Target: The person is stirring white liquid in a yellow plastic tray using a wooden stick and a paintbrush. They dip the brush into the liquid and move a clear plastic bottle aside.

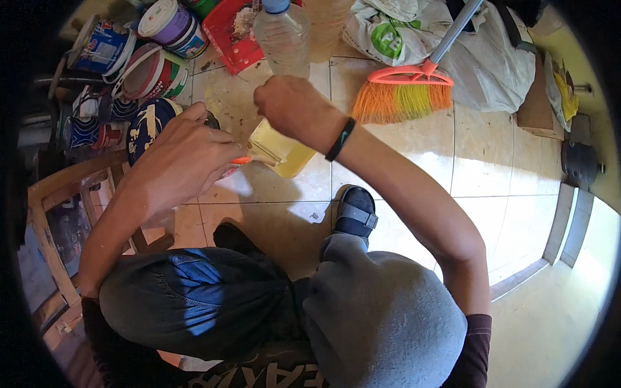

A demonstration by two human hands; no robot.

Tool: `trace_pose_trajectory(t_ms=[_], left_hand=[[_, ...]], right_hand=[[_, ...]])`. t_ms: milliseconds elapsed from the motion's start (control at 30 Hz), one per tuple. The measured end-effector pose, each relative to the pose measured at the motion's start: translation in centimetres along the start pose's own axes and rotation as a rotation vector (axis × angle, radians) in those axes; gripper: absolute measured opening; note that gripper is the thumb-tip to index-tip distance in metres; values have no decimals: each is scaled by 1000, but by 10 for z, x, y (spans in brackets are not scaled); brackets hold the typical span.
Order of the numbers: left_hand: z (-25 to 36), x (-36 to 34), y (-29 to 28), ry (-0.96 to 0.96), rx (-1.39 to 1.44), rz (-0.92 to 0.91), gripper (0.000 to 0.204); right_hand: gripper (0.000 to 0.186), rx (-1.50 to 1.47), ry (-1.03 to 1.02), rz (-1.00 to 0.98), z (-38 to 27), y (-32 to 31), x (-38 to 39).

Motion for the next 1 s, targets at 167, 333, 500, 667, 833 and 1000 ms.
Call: trace_pose_trajectory(t_ms=[167,333,500,667,833,1000], left_hand=[[-3,0,7,-6,-33,-21,25],[-3,0,-6,10,3,-1,27],[-8,2,-3,-19,2,-3,26],[-9,2,1,-18,5,-62,25],[-7,1,-4,10,-19,15,24],[-8,3,-8,-10,-29,54,24]], right_hand=[[22,-152,-7,-135,-8,20,15],[20,3,126,18,35,-25,42],[18,55,98,77,14,3,65],[15,-83,54,-7,-15,16,81],[19,-227,19,137,21,-16,98],[19,-63,174,208,33,-19,101]])
Point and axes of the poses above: each hand's wrist, its own x-axis away from the middle knuckle, its own y-axis out of the palm, z = x × y, the point moved 8 cm from there along -x, towards the middle knuckle, and after that the axes turned 10 degrees about -x, right-handed, at the moved point
